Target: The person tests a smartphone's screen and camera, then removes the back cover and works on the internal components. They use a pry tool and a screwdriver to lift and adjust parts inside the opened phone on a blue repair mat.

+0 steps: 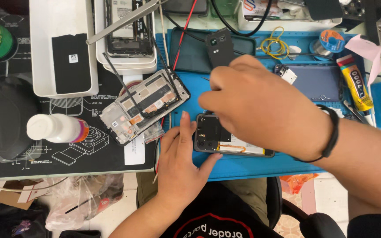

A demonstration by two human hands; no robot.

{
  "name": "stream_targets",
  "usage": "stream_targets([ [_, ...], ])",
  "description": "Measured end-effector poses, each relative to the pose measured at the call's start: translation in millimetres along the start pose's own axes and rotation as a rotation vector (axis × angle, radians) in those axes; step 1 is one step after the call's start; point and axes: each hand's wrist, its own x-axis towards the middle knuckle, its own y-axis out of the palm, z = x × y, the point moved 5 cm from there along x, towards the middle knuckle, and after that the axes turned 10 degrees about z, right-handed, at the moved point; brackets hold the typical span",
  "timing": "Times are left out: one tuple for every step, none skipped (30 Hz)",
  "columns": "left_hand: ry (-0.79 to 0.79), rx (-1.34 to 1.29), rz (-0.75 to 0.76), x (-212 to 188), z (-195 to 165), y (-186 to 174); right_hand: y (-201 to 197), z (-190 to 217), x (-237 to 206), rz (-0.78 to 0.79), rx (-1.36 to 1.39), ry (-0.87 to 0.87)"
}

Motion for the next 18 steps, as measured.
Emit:
stream_targets([
  [0.0, 0.004, -0.003, 0.1, -0.6, 0.7, -0.2, 3.3, 2.2, 0.012, -0.028, -0.01],
  [0.0, 0.01, -0.008, 0.0, -1.3, 0.7, 1.0, 6.1, 4.5, 0.054, -0.094, -0.006],
  [-0.003, 0.013, -0.005, 0.2, -1.6, 1.0, 2.5, 8.1, 6.8, 0.095, -0.161, -0.005],
  [-0.006, 0.018, -0.004, 0.2, -1.9, 1.2, 3.7, 9.6, 8.6, 0.135, -0.227, -0.005],
  [-0.011, 0.022, -0.003, 0.2, -1.8, 1.1, 4.4, 9.8, 10.4, 0.161, -0.207, -0.008],
  [-0.012, 0.018, -0.003, 0.5, -1.6, 0.9, 5.2, 9.3, 12.3, 0.186, -0.191, -0.009],
  [-0.014, 0.014, -0.003, 0.8, -1.4, 0.7, 6.0, 8.8, 13.5, 0.212, -0.174, -0.012],
  [-0.016, 0.008, -0.001, 0.9, -1.3, 0.7, 3.4, 8.8, 14.0, 0.17, -0.16, -0.026],
  [-0.017, 0.014, -0.003, 0.6, -1.7, 0.8, 0.6, 8.4, 14.1, 0.128, -0.148, -0.037],
  [-0.016, 0.02, -0.005, 0.1, -2.7, 0.9, -2.6, 7.3, 13.3, 0.085, -0.138, -0.048],
  [-0.016, 0.027, -0.009, 0.5, -3.1, 1.3, -0.7, 3.4, 14.2, 0.133, -0.154, -0.015],
  [-0.026, 0.027, -0.013, 1.3, -3.1, 2.3, 1.8, -0.4, 15.2, 0.183, -0.169, 0.02],
  [-0.037, 0.026, -0.008, 1.1, -3.1, 2.8, 4.0, -3.8, 14.3, 0.234, -0.179, 0.061],
  [-0.049, 0.025, -0.006, 1.6, -3.0, 3.6, 1.7, -4.0, 13.6, 0.196, -0.134, 0.035],
  [-0.043, 0.026, -0.01, 1.9, -3.5, 3.8, 0.1, -3.5, 13.6, 0.156, -0.088, 0.003],
  [-0.039, 0.03, -0.012, 1.9, -3.6, 3.5, -1.5, -2.9, 13.3, 0.114, -0.038, -0.028],
  [-0.033, 0.034, -0.011, 1.8, -3.7, 3.1, -0.7, -2.4, 13.3, 0.108, -0.051, -0.036],
  [-0.032, 0.038, -0.013, 1.4, -3.9, 2.8, 0.3, -1.5, 13.3, 0.104, -0.067, -0.043],
])
